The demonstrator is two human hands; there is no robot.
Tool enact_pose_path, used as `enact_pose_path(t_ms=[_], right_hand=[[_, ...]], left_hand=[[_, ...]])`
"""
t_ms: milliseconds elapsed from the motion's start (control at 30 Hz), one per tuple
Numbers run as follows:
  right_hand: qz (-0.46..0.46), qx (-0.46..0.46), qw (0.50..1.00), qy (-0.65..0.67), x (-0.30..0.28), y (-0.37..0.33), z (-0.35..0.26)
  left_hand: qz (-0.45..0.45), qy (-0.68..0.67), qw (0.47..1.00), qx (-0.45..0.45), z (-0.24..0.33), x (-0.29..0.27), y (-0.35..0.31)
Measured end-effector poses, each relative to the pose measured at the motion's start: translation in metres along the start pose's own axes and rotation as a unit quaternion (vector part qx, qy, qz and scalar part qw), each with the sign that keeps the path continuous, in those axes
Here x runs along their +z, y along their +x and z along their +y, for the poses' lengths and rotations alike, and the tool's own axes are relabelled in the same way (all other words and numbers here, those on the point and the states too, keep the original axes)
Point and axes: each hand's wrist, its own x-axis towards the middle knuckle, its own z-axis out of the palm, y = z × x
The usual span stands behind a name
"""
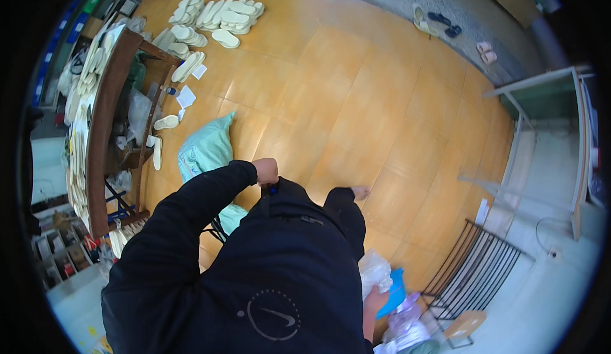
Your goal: The person picks up white slippers from a stack, places them into a clear plastic bag, and then puts the bag into a cardboard box. The person also briefly writes on a notepad with a pen before continuing to pack more slippers.
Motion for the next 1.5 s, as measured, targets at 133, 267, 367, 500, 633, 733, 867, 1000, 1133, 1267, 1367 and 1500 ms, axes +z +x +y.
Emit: enact_pose_path(t_ms=[133,267,367,500,633,733,867,1000,1133,1267,1367,1500], right_hand=[[-0.021,0.002,0.998,-0.054,-0.067,0.114,-0.019],[0.021,-0.036,0.999,0.033,-0.116,0.232,-0.082],[0.031,-0.116,0.991,0.063,-0.126,0.299,-0.152],[0.029,-0.176,0.983,0.035,-0.115,0.35,-0.263],[-0.148,-0.331,0.932,-0.026,-0.1,0.372,-0.361],[-0.156,-0.379,0.903,-0.126,-0.094,0.392,-0.42],[-0.141,-0.347,0.925,-0.068,-0.088,0.426,-0.492],[-0.154,-0.261,0.944,0.133,-0.078,0.439,-0.549],[-0.171,-0.239,0.949,0.112,-0.106,0.459,-0.586],[0.034,-0.317,0.947,0.037,-0.143,0.505,-0.611],[0.18,-0.426,0.886,-0.034,-0.152,0.552,-0.62],[0.055,-0.438,0.894,0.074,-0.141,0.632,-0.635]], left_hand=[[-0.009,-0.077,0.994,-0.071,0.074,-0.032,-0.009],[0.187,0.071,0.98,0.002,0.149,-0.108,-0.025],[0.327,0.019,0.938,0.113,0.205,-0.158,-0.029],[0.471,-0.116,0.838,0.25,0.294,-0.206,0.01],[0.373,-0.289,0.839,0.272,0.388,-0.245,0.077],[0.265,-0.372,0.796,0.397,0.464,-0.267,0.12],[0.235,-0.181,0.765,0.572,0.55,-0.299,0.148],[0.239,-0.066,0.739,0.627,0.595,-0.337,0.159],[0.233,-0.025,0.721,0.653,0.632,-0.398,0.192],[0.242,-0.012,0.73,0.638,0.657,-0.446,0.22],[0.228,0.01,0.695,0.682,0.686,-0.467,0.235],[0.236,0.067,0.662,0.708,0.739,-0.494,0.255]])
